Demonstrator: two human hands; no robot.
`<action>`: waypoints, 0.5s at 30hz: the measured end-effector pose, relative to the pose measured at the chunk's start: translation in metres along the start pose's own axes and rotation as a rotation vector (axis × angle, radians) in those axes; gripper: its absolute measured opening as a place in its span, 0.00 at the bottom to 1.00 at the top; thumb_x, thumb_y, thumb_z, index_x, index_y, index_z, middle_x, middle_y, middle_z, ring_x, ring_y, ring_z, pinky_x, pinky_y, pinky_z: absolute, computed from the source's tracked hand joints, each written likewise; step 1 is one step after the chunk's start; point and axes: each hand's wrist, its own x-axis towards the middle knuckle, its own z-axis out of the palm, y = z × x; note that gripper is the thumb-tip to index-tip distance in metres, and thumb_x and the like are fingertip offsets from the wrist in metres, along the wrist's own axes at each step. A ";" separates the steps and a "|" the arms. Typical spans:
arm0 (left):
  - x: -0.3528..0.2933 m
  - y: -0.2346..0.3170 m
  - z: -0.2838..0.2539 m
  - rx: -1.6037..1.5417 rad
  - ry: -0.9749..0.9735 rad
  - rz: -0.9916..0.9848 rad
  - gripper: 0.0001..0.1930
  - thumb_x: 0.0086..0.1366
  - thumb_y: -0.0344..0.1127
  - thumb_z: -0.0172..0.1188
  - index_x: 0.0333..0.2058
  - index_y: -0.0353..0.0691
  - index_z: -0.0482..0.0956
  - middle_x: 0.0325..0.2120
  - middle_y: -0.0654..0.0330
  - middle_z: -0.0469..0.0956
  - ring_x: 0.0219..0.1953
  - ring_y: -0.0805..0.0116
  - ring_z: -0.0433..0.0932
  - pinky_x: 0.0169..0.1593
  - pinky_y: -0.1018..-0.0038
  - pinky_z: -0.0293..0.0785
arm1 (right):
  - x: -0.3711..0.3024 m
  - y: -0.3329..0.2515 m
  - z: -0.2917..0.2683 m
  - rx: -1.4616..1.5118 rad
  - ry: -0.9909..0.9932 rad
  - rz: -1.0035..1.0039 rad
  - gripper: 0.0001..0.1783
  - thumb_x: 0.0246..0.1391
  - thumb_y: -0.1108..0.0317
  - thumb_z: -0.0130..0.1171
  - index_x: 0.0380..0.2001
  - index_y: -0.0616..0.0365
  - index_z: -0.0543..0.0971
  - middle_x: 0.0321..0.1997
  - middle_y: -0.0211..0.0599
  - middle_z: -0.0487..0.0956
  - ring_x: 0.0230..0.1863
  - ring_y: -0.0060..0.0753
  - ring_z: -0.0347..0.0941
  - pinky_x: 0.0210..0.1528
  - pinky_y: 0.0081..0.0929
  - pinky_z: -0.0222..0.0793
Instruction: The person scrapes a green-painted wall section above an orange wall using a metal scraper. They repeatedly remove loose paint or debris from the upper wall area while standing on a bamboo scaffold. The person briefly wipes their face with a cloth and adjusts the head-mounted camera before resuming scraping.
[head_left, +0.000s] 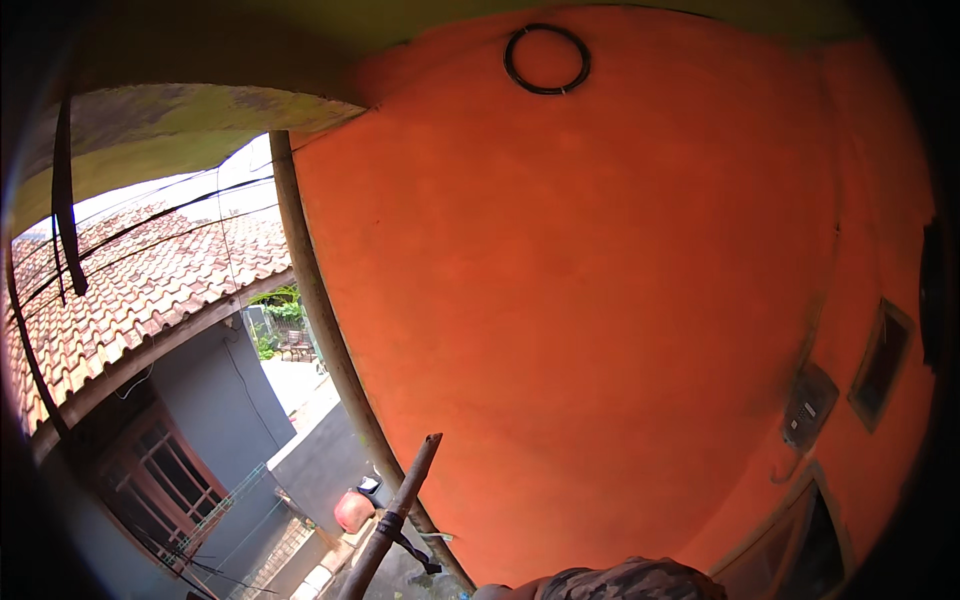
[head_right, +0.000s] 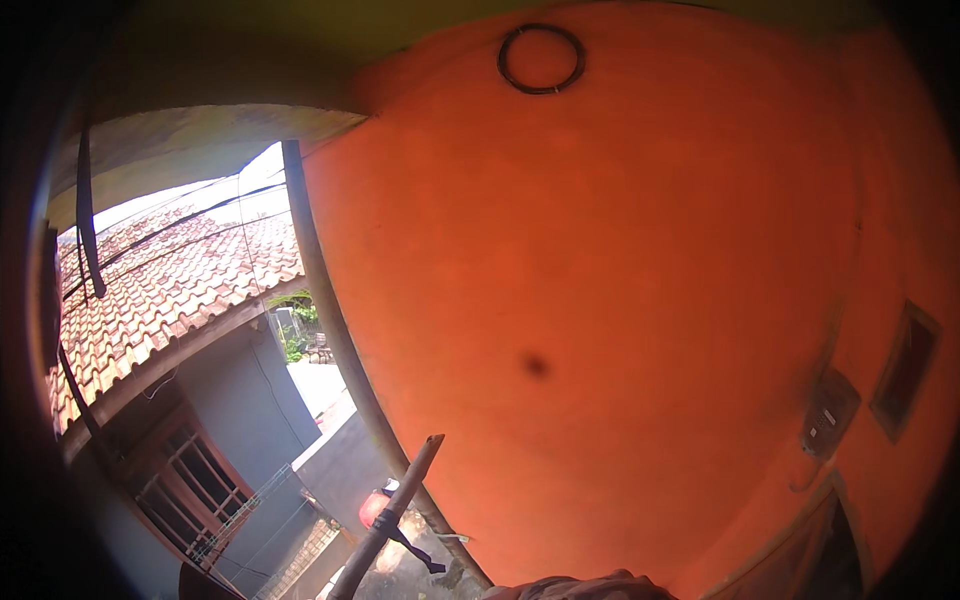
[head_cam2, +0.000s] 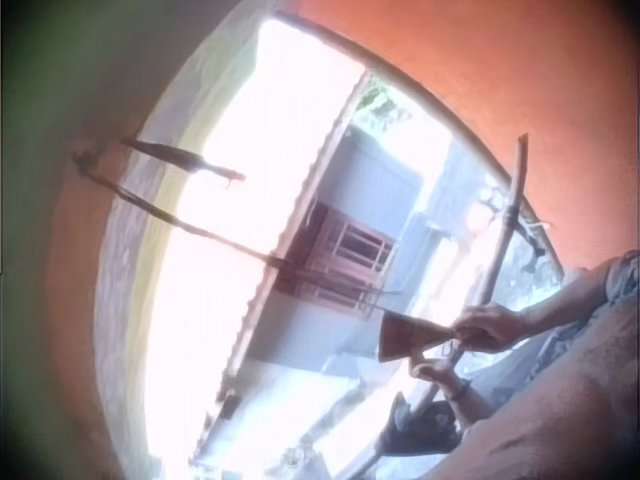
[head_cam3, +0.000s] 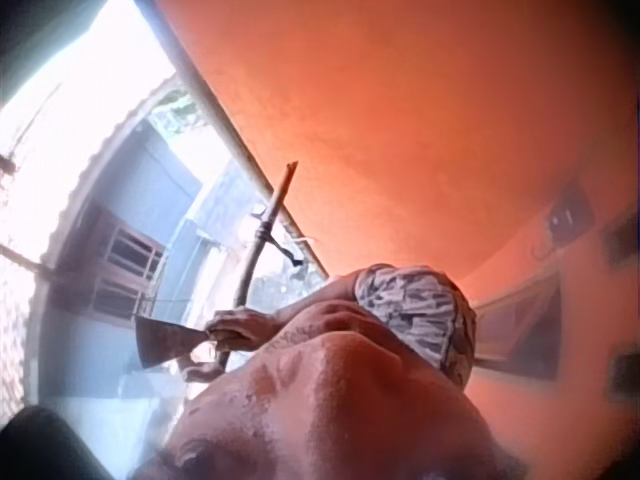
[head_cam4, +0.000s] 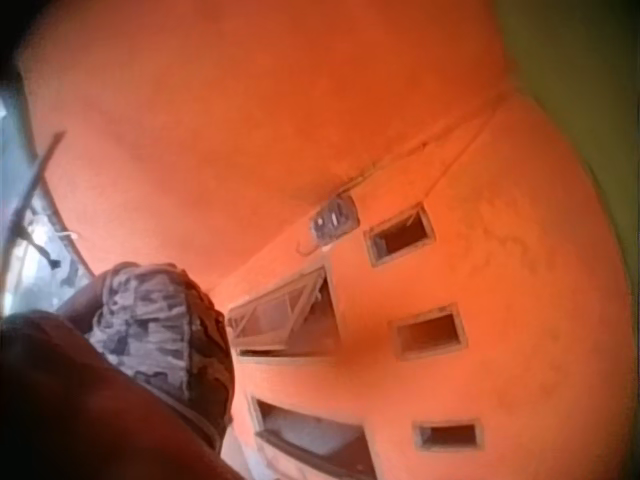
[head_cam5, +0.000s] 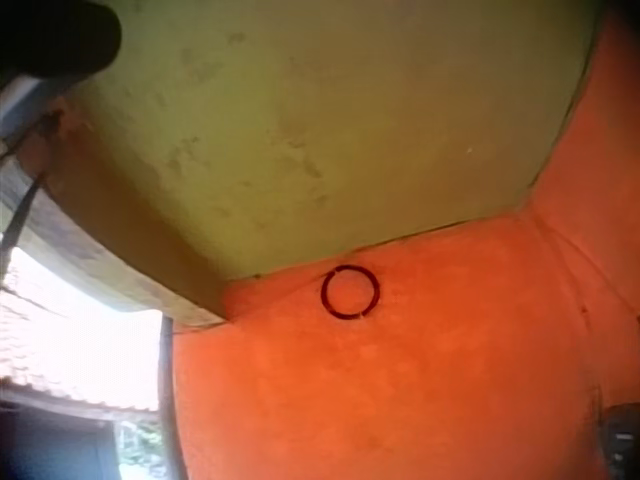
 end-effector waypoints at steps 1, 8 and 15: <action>0.000 0.002 0.000 -0.002 -0.003 -0.008 0.18 0.64 0.45 0.50 0.28 0.33 0.74 0.22 0.50 0.76 0.25 0.54 0.76 0.32 0.67 0.73 | 0.001 0.000 0.004 0.006 -0.007 0.006 0.18 0.51 0.68 0.60 0.43 0.64 0.70 0.29 0.42 0.72 0.24 0.41 0.71 0.25 0.34 0.65; -0.002 0.012 -0.004 -0.070 -0.019 -0.064 0.17 0.64 0.44 0.50 0.28 0.33 0.72 0.22 0.50 0.75 0.25 0.55 0.77 0.30 0.66 0.73 | 0.010 0.017 0.032 0.000 -0.102 0.016 0.22 0.47 0.63 0.64 0.44 0.58 0.71 0.31 0.42 0.73 0.28 0.45 0.72 0.30 0.38 0.66; -0.012 0.040 -0.021 -0.163 0.050 -0.037 0.16 0.64 0.43 0.50 0.27 0.34 0.70 0.22 0.49 0.75 0.25 0.56 0.77 0.29 0.65 0.73 | 0.002 0.027 0.067 0.144 -0.217 0.096 0.24 0.46 0.65 0.63 0.47 0.56 0.70 0.37 0.45 0.74 0.36 0.47 0.73 0.36 0.37 0.68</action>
